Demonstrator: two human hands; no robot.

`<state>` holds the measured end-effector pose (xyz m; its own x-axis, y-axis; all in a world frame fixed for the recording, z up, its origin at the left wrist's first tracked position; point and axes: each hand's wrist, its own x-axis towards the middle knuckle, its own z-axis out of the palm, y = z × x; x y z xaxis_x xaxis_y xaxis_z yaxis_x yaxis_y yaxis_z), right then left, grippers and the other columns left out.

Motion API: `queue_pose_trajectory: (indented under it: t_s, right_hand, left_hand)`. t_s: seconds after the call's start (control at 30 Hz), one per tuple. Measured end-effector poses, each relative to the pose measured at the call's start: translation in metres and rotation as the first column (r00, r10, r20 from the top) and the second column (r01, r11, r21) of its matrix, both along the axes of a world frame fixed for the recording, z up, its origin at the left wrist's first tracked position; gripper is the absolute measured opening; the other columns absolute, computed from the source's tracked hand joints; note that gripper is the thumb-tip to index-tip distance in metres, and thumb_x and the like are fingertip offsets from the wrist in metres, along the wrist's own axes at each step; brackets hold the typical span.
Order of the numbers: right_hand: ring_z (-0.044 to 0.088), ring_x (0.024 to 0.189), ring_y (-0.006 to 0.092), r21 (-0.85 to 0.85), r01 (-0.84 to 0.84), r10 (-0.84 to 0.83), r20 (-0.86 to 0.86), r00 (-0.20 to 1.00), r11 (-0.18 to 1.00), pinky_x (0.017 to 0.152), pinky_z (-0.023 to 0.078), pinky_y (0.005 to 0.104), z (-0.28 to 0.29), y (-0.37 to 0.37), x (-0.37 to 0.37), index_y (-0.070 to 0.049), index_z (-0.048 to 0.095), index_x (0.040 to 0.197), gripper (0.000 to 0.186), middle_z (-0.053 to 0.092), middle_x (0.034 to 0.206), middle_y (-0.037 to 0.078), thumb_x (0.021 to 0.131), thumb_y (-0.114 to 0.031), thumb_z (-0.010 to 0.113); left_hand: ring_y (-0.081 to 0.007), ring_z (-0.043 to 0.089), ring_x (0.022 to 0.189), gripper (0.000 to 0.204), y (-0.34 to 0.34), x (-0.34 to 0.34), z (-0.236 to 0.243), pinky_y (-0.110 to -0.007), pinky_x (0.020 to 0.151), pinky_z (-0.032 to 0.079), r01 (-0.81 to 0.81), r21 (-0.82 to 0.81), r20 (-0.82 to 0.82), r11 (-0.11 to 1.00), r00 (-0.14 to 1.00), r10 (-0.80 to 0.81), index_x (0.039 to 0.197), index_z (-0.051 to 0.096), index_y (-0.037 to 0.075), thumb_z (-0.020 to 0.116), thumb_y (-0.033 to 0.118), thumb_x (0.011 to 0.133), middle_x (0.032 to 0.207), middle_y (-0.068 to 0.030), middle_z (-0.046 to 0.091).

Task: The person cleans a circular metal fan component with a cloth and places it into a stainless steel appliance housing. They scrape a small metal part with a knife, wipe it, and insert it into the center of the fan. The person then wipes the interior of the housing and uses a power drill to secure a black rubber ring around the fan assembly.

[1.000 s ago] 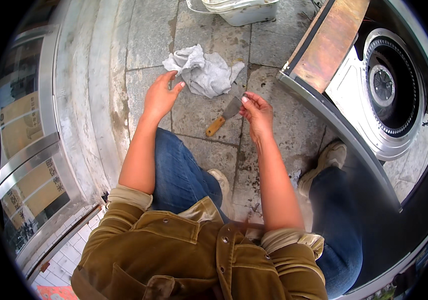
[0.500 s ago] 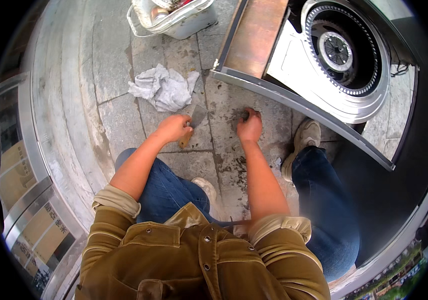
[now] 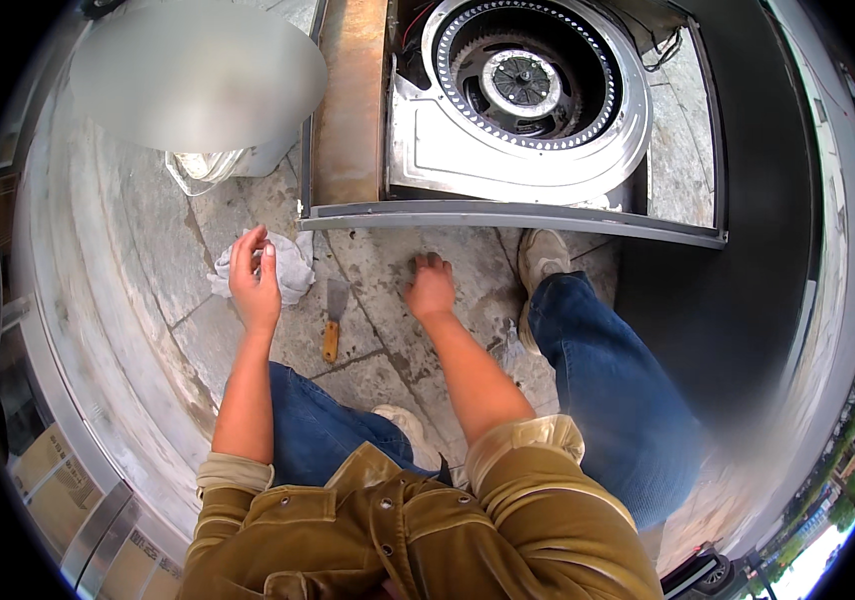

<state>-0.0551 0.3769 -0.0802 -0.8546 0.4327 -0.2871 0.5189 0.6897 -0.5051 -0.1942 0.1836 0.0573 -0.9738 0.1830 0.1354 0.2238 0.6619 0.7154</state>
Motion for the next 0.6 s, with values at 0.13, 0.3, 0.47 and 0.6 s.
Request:
queue_pose_trajectory:
  t_s: [0.13, 0.3, 0.47, 0.6]
  right_hand:
    - [0.060, 0.103, 0.0347, -0.157, -0.220, 0.249, 0.194, 0.949, 0.963, 0.088, 0.049, 0.0435, 0.013, 0.014, -0.006, -0.005, 0.063, 0.111, 0.043, 0.064, 0.106, 0.018, 0.069, -0.011, 0.068]
    - [0.062, 0.100, 0.0353, -0.466, -0.719, 0.845, 0.416, 0.336, 0.516, 0.085, 0.051, 0.0440, 0.086, 0.049, -0.040, -0.006, 0.064, 0.107, 0.038, 0.066, 0.106, 0.017, 0.069, -0.010, 0.066]
    - [0.061, 0.107, 0.0341, -0.361, -0.785, 0.850, 0.369, 0.376, 0.503, 0.089, 0.049, 0.0414, 0.271, 0.130, -0.046, -0.004, 0.061, 0.121, 0.047, 0.064, 0.114, 0.017, 0.078, -0.019, 0.071]
    - [0.066, 0.093, 0.0269, -0.155, -0.458, 0.443, -0.123, 0.888, 0.875, 0.082, 0.052, 0.0357, 0.349, 0.201, 0.051, -0.002, 0.063, 0.116, 0.038, 0.068, 0.101, 0.014, 0.079, -0.011, 0.070]
  left_hand:
    - [-0.0276, 0.054, 0.116, 0.031, 0.053, -0.028, 0.070, -0.038, 0.097, 0.042, 0.231, -0.112, -0.370, 0.967, 0.893, -0.256, 0.121, 0.060, 0.003, 0.057, 0.010, 0.091, 0.122, -0.0125, 0.058]
    - [-0.0296, 0.030, 0.140, 0.048, 0.126, -0.043, 0.070, -0.054, 0.111, 0.022, 0.378, -0.513, -0.248, 0.771, 0.794, -0.555, 0.139, 0.047, 0.018, 0.052, 0.037, 0.095, 0.148, -0.0075, 0.038]
    - [-0.0272, 0.024, 0.143, 0.052, 0.124, -0.054, 0.050, -0.059, 0.112, 0.016, 0.366, -0.637, -0.172, 0.678, 0.791, -0.588, 0.144, 0.041, 0.025, 0.041, 0.048, 0.097, 0.154, -0.0048, 0.029]
    - [-0.0283, 0.025, 0.143, 0.051, 0.129, -0.057, 0.041, -0.060, 0.111, 0.017, 0.391, -0.657, -0.167, 0.645, 0.758, -0.630, 0.143, 0.043, 0.023, 0.041, 0.046, 0.097, 0.153, -0.0072, 0.032]
